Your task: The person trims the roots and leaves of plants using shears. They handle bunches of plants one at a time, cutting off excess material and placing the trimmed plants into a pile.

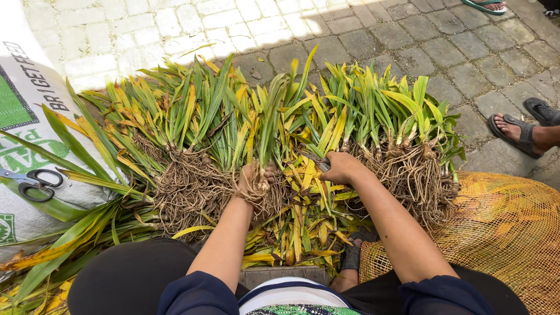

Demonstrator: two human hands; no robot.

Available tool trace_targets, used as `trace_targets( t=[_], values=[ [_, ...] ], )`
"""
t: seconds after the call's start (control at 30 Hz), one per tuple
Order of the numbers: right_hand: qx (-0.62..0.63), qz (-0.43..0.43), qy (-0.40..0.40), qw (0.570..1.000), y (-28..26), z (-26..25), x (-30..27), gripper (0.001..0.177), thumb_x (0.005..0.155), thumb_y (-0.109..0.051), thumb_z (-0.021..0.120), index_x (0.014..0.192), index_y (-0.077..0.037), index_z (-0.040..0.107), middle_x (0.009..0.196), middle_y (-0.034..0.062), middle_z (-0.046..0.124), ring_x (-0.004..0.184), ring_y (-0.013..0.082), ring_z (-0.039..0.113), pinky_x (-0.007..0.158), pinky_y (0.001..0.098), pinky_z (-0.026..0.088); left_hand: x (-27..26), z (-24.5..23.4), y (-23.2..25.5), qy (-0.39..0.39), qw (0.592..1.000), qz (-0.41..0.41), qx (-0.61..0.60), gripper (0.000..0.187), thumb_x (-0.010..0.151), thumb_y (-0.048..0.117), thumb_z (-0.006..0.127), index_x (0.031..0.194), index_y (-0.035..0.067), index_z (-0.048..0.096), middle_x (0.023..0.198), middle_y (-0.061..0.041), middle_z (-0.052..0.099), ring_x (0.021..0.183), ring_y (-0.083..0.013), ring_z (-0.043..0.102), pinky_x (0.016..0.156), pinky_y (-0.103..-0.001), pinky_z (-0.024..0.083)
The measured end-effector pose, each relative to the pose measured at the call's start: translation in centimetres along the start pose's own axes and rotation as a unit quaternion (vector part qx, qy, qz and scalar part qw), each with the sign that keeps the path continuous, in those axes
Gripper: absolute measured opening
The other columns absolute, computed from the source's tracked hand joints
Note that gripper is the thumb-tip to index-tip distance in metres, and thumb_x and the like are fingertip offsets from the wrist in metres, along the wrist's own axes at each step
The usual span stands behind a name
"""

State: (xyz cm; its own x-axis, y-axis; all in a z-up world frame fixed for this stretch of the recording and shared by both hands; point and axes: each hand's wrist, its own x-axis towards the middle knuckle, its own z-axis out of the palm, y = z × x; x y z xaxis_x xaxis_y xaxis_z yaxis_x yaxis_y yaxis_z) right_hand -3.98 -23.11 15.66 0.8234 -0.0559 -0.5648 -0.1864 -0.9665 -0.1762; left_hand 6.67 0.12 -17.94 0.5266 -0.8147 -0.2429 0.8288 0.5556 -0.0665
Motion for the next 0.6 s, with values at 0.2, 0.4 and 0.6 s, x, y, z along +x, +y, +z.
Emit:
trace_targets(
  t=[0.2,0.4,0.6],
  values=[
    [0.033,-0.03,0.044,0.998,0.0,-0.4,1.9,0.055,0.073,-0.047,0.069,0.109,-0.006,0.061,0.099,0.0175,0.065,0.101,0.0354,0.064,0.085,0.0473,0.049,-3.3,10.3,-5.2,-0.13,0.987,-0.094,-0.007,0.047,0.095,0.035,0.036,0.128,0.004,0.043,0.086,-0.002,0.04,0.071,-0.0161,0.045,0.073,-0.035,0.039],
    [0.026,-0.037,0.078,0.996,-0.5,-2.0,-0.1,0.054,0.074,-0.039,0.069,0.115,-0.005,0.059,0.1,0.0176,0.065,0.102,0.0359,0.064,0.087,0.0475,0.049,-5.7,14.9,-6.9,-0.166,0.978,-0.128,0.017,0.047,0.095,0.04,0.039,0.126,0.006,0.044,0.082,-0.004,0.036,0.067,-0.0157,0.041,0.073,-0.032,0.037],
    [0.021,-0.034,0.102,0.994,-0.3,-2.4,-1.2,0.05,0.074,-0.036,0.068,0.113,-0.005,0.06,0.097,0.0163,0.065,0.098,0.0345,0.065,0.085,0.0465,0.049,-5.2,14.0,-6.5,-0.099,0.988,-0.103,0.056,0.057,0.092,0.037,0.037,0.14,0.005,0.043,0.077,-0.002,0.034,0.062,-0.0147,0.036,0.067,-0.032,0.033]
  ],
)
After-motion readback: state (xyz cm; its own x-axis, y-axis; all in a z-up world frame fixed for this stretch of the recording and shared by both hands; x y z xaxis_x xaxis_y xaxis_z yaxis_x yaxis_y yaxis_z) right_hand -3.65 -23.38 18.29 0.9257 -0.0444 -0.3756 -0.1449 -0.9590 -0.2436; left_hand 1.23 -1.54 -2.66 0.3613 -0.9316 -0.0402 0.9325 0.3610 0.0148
